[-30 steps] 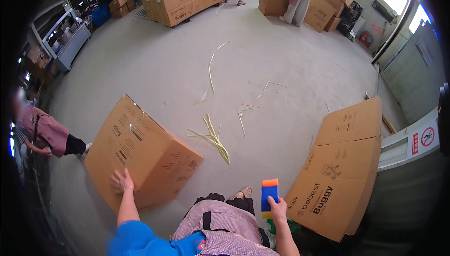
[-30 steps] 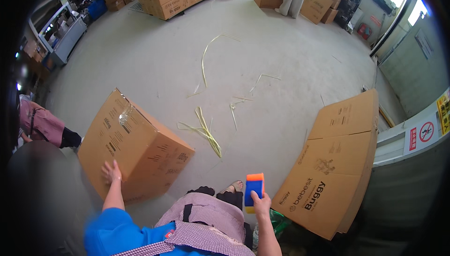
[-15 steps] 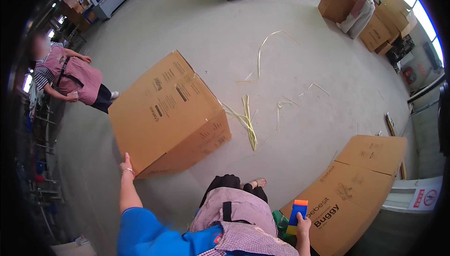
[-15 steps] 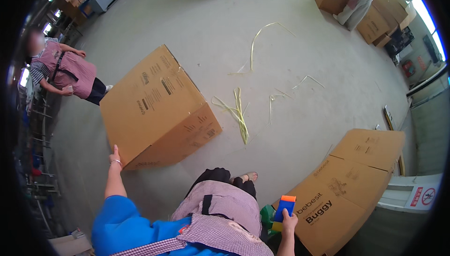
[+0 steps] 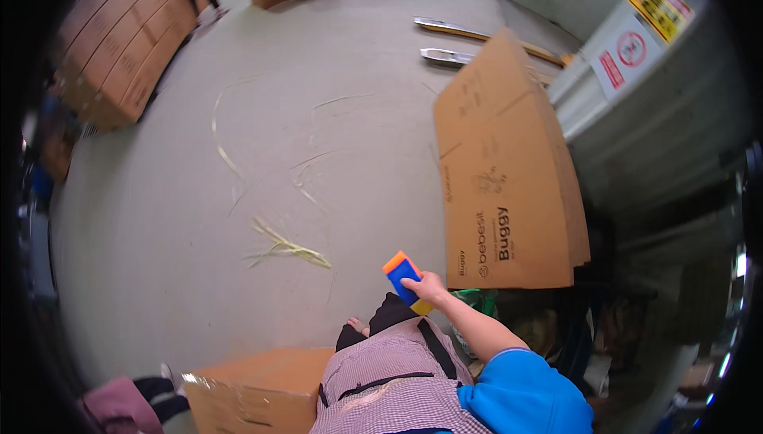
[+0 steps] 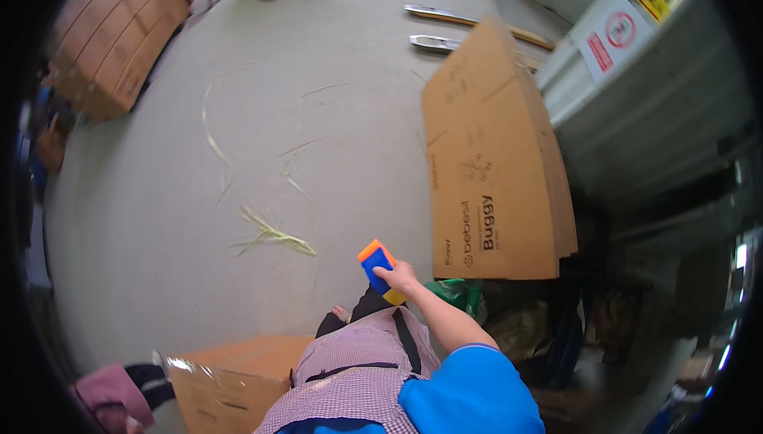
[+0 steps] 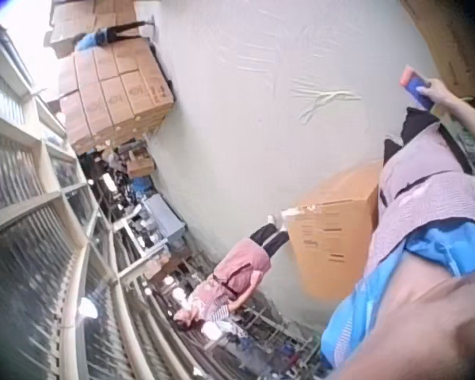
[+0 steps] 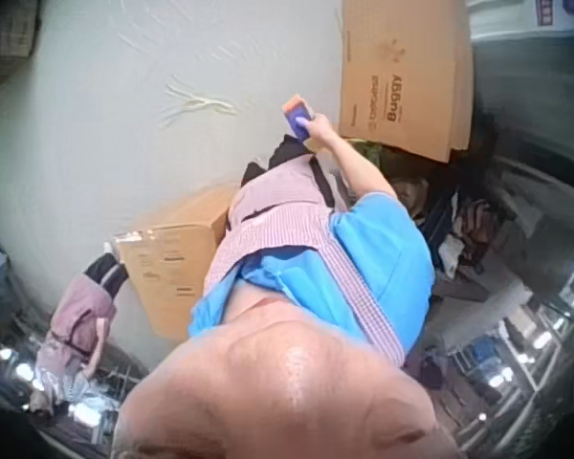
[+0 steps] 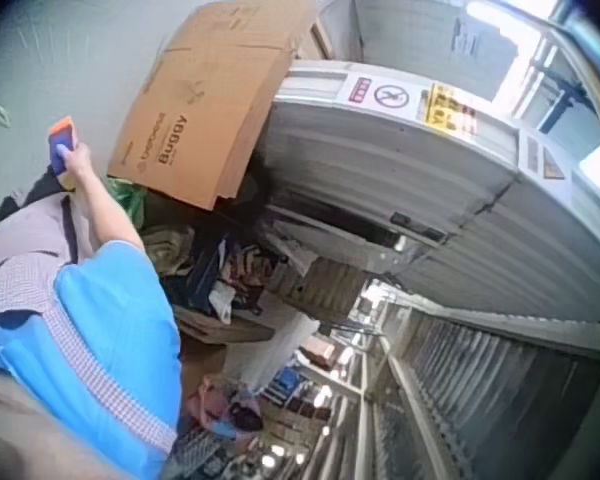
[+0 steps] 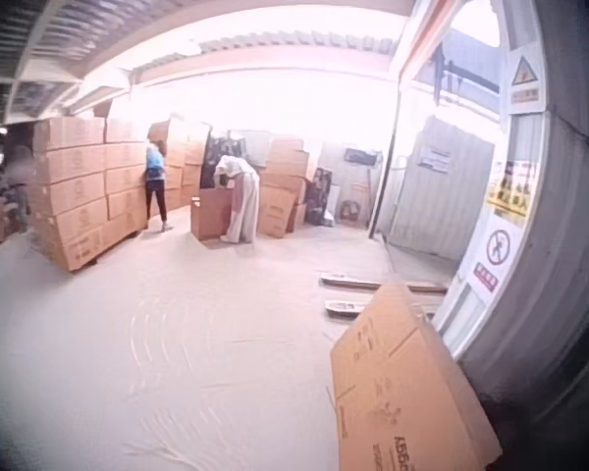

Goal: The person walks through a warehouse, picks up flat cardboard sheets, and assembles them into boxes. They use a tape dispenser to seal the boxes and place them on the floor.

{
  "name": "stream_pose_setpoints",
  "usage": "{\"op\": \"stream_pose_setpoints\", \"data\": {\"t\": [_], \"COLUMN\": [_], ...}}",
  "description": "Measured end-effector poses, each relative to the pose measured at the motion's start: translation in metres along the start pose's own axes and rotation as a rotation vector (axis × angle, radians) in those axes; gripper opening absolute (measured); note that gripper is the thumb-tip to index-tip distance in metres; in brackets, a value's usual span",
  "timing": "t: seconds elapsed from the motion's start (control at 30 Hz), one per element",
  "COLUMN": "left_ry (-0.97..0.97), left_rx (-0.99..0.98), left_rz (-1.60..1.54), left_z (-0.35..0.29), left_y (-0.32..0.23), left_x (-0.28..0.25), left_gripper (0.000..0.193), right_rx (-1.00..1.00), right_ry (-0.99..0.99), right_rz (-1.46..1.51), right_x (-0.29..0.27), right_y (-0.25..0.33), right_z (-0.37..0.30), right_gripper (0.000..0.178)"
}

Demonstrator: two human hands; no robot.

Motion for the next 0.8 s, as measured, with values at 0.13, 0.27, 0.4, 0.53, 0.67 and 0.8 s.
{"op": "stream_pose_setpoints", "data": {"t": [0.13, 0.27, 0.4, 0.53, 0.67, 0.8], "left_ry": [0.149, 0.275, 0.427, 0.832, 1.319, 1.703], "left_rx": [0.101, 0.326, 0.716, 1.263, 1.772, 2.192], "left_rz": [0.299, 0.55, 0.748, 0.779, 0.645, 0.694], "left_z": [0.006, 0.0, -0.047, -0.214, -0.49, -0.749], "left_y": [-0.054, -0.122, -0.212, -0.279, -0.3, -0.242], "left_x": [0.129, 0.253, 0.4, 0.633, 0.78, 0.845], "left_gripper": [0.048, 0.045, 0.041, 0.038, 0.036, 0.03], "right_rx": [0.113, 0.078, 0.06, 0.083, 0.063, 0.195], "right_ry": [0.082, 0.117, 0.169, 0.224, 0.182, 0.109], "right_rz": [0.088, 0.182, 0.24, 0.32, 0.246, 0.316], "right_x": [-0.019, -0.059, -0.129, -0.158, -0.172, -0.161], "right_y": [-0.041, -0.061, -0.063, -0.124, -0.145, -0.19], "right_z": [0.02, 0.033, 0.008, 0.005, -0.006, -0.018], "right_gripper": [0.057, 0.058, 0.057, 0.053, 0.059, 0.06]}}
Point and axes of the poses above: each hand's wrist, its own z-axis towards the middle knuckle, its own x-axis out of the palm, y = z × x, the point moved 9 cm from there along z, towards the middle knuckle, and after that the axes turned 14 degrees about x, right-handed, at the moved point
